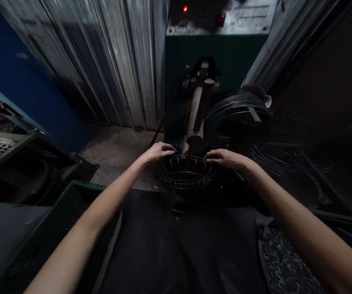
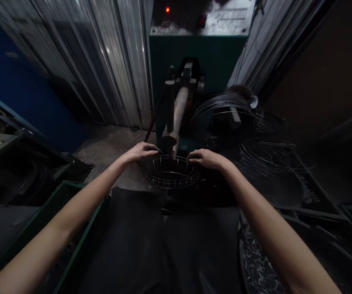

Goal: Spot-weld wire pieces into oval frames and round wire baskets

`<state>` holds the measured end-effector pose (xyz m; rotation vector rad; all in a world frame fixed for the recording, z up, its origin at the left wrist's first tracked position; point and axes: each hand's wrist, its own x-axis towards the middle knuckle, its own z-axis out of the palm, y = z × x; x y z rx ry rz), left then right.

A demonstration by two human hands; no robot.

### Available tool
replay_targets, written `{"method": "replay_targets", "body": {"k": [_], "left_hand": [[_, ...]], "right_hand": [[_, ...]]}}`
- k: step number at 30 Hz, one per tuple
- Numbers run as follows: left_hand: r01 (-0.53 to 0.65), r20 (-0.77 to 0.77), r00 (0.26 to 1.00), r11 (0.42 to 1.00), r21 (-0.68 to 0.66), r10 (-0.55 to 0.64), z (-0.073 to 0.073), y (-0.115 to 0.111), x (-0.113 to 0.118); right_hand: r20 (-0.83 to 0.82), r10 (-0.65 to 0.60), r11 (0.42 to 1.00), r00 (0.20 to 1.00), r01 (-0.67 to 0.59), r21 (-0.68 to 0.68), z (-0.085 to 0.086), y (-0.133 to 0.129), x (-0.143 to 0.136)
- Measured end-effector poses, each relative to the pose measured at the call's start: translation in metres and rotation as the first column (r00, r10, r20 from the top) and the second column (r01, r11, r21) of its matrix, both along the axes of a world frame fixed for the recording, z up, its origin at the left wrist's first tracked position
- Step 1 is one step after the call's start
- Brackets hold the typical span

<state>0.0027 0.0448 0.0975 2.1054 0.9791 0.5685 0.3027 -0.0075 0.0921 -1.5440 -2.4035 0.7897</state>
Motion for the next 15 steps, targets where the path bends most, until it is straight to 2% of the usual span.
{"method": "replay_targets", "body": {"k": [2,3,4,5,6,7,9,10,11,12,13,14,15], "left_hand": [[-0.181,0.142,0.974,0.983,0.037,0.174,0.006,-0.013,-0.009],[-0.285,0.229,0.935,0.958,0.028,0.271,0.004,-0.026,-0.014],[-0.368,0.307,0.883,0.93,-0.018,0.355,-0.001,-0.043,-0.018],[-0.403,0.364,0.836,0.91,-0.1,0.411,-0.011,-0.062,-0.02],[-0.384,0.398,0.803,0.896,-0.223,0.443,-0.024,-0.083,-0.02],[-0.329,0.409,0.775,0.859,-0.392,0.483,-0.041,-0.104,-0.017],[-0.197,0.392,0.685,0.673,-0.713,0.615,-0.077,-0.141,-0.003],[-0.143,0.366,0.652,0.582,-0.801,0.664,-0.094,-0.154,0.007],[-0.137,0.358,0.601,0.533,-0.835,0.715,-0.108,-0.163,0.02],[-0.152,0.369,0.563,0.532,-0.833,0.739,-0.119,-0.169,0.032],[-0.21,0.382,0.539,0.559,-0.802,0.751,-0.126,-0.17,0.044],[-0.299,0.396,0.538,0.608,-0.736,0.744,-0.131,-0.169,0.054],[-0.395,0.4,0.568,0.664,-0.635,0.72,-0.134,-0.166,0.062]], "right_hand": [[0.004,0.008,1.0,1.0,-0.008,-0.007,0.001,0.002,0.0],[0.005,0.012,1.0,1.0,-0.012,0.002,0.001,0.003,0.0],[0.003,0.019,1.0,1.0,-0.019,0.012,0.001,0.004,0.0],[-0.001,0.024,0.999,1.0,-0.024,0.024,0.0,0.005,0.001],[-0.006,0.025,0.999,1.0,-0.025,0.033,-0.001,0.006,0.001],[-0.011,0.022,0.999,1.0,-0.021,0.034,-0.002,0.006,0.002],[-0.021,-0.007,1.0,1.0,0.007,0.022,-0.004,0.006,0.003],[-0.025,-0.025,1.0,0.999,0.026,0.015,-0.004,0.006,0.003],[-0.03,-0.042,0.999,0.999,0.042,0.008,-0.004,0.005,0.003],[-0.036,-0.054,0.999,0.998,0.054,0.004,-0.004,0.004,0.003],[-0.045,-0.063,0.998,0.997,0.063,0.002,-0.003,0.002,0.002],[-0.054,-0.069,0.998,0.996,0.069,-0.002,-0.002,0.001,0.001],[-0.063,-0.073,0.997,0.995,0.072,-0.014,-0.001,0.0,0.0]]}}
